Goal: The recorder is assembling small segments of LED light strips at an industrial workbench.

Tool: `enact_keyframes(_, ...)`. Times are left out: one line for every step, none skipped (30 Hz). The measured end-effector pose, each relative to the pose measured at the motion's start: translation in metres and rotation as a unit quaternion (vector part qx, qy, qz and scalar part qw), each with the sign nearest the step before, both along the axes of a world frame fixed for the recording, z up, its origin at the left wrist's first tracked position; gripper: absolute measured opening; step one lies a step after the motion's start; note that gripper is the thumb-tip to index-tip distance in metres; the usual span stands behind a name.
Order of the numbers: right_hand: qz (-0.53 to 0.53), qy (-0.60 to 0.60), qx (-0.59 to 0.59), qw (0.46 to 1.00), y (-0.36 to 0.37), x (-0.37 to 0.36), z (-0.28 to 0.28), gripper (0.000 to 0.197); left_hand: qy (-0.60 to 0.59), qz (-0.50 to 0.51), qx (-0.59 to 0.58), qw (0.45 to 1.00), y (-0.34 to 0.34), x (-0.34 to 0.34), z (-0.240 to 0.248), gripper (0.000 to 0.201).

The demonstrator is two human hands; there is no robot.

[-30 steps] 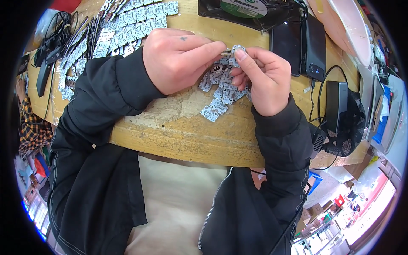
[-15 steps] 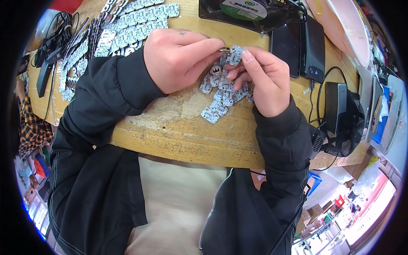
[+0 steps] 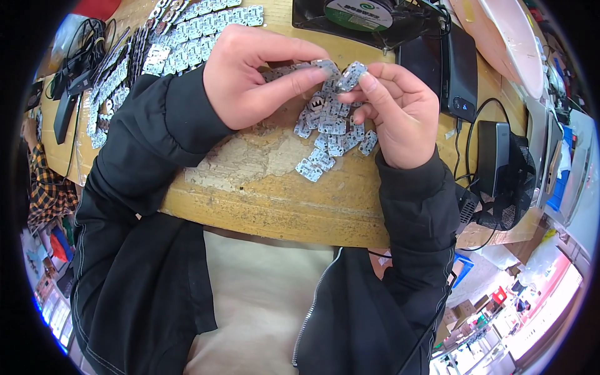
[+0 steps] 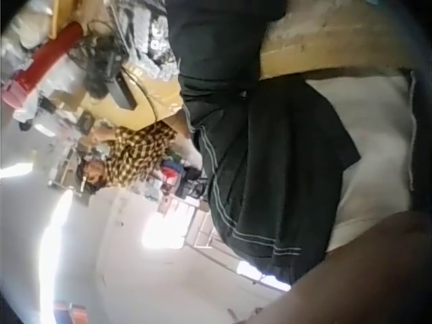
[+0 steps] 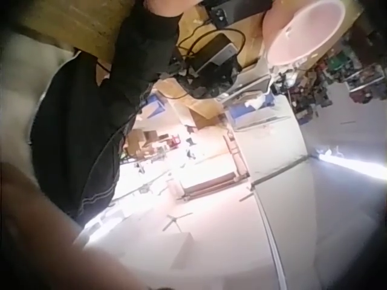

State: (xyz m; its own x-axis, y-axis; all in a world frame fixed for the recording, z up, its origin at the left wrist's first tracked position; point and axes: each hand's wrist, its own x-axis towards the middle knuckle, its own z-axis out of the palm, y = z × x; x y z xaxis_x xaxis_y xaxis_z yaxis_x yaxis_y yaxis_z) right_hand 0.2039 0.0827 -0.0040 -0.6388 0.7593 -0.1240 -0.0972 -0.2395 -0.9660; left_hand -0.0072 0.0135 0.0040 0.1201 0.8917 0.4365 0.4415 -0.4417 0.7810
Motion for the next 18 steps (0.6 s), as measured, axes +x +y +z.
enact_keyframes(-0.013,0.017,-0.011,1.0,0.0,0.0,0.0,0.017,-0.007,0.002,-0.019,1.0,0.001,0.0,0.0,0.013)
enact_keyframes(-0.013,0.018,-0.011,1.0,0.0,-0.001,0.001,0.017,-0.007,0.002,-0.019,1.0,0.001,0.001,0.001,0.013)
enact_keyframes(-0.033,0.016,-0.016,0.999,-0.001,-0.002,0.003,0.016,-0.052,-0.045,-0.014,0.998,0.002,0.002,0.0,0.013)
enact_keyframes(-0.053,0.015,-0.02,0.998,-0.001,-0.003,0.003,0.014,-0.096,-0.093,-0.009,0.991,0.002,0.002,0.0,0.013)
enact_keyframes(-0.053,0.015,-0.02,0.998,-0.003,-0.005,0.004,0.014,-0.096,-0.093,-0.008,0.991,0.002,0.003,-0.001,0.013)
enact_keyframes(-0.047,-0.016,-0.005,0.999,-0.006,-0.006,0.006,0.014,-0.056,-0.101,-0.014,0.993,0.001,0.004,-0.003,0.013)
enact_keyframes(-0.04,-0.048,0.01,0.998,-0.008,-0.007,0.007,0.013,-0.015,-0.109,-0.019,0.994,0.0,0.005,-0.003,0.013)
enact_keyframes(-0.04,-0.051,0.021,0.998,-0.01,-0.008,0.006,0.014,-0.01,-0.096,-0.057,0.994,-0.002,0.006,0.0,0.013)
enact_keyframes(-0.041,-0.051,0.021,0.998,-0.011,-0.008,0.006,0.014,-0.01,-0.097,-0.057,0.994,-0.001,0.005,-0.001,0.013)
enact_keyframes(-0.036,-0.06,0.046,0.996,-0.011,-0.008,0.007,0.014,0.001,-0.091,-0.047,0.995,0.0,0.005,-0.002,0.013)
enact_keyframes(-0.03,-0.069,0.071,0.995,-0.011,-0.008,0.008,0.014,0.013,-0.084,-0.036,0.996,0.0,0.004,-0.002,0.013)
enact_keyframes(-0.029,-0.069,0.071,0.995,-0.011,-0.008,0.009,0.014,0.012,-0.084,-0.037,0.996,0.0,0.004,-0.002,0.013)
enact_keyframes(-0.034,-0.063,0.062,0.996,-0.012,-0.009,0.012,0.014,0.01,-0.087,-0.034,0.996,-0.001,0.005,-0.001,0.013)
enact_keyframes(-0.038,-0.056,0.054,0.996,-0.013,-0.009,0.013,0.014,0.008,-0.089,-0.032,0.995,-0.001,0.004,0.0,0.013)
enact_keyframes(-0.037,-0.055,0.054,0.996,-0.013,-0.008,0.013,0.014,0.008,-0.089,-0.032,0.996,-0.001,0.004,0.0,0.013)
enact_keyframes(-0.025,-0.07,0.065,0.995,-0.013,-0.008,0.012,0.014,0.013,-0.092,-0.025,0.995,-0.001,0.004,0.0,0.013)
enact_keyframes(-0.013,-0.085,0.077,0.993,-0.013,-0.006,0.012,0.015,0.017,-0.096,-0.017,0.995,-0.001,0.005,0.0,0.014)
enact_keyframes(-0.013,-0.086,0.078,0.993,-0.012,-0.005,0.012,0.015,0.016,-0.096,-0.017,0.995,0.0,0.005,0.001,0.014)
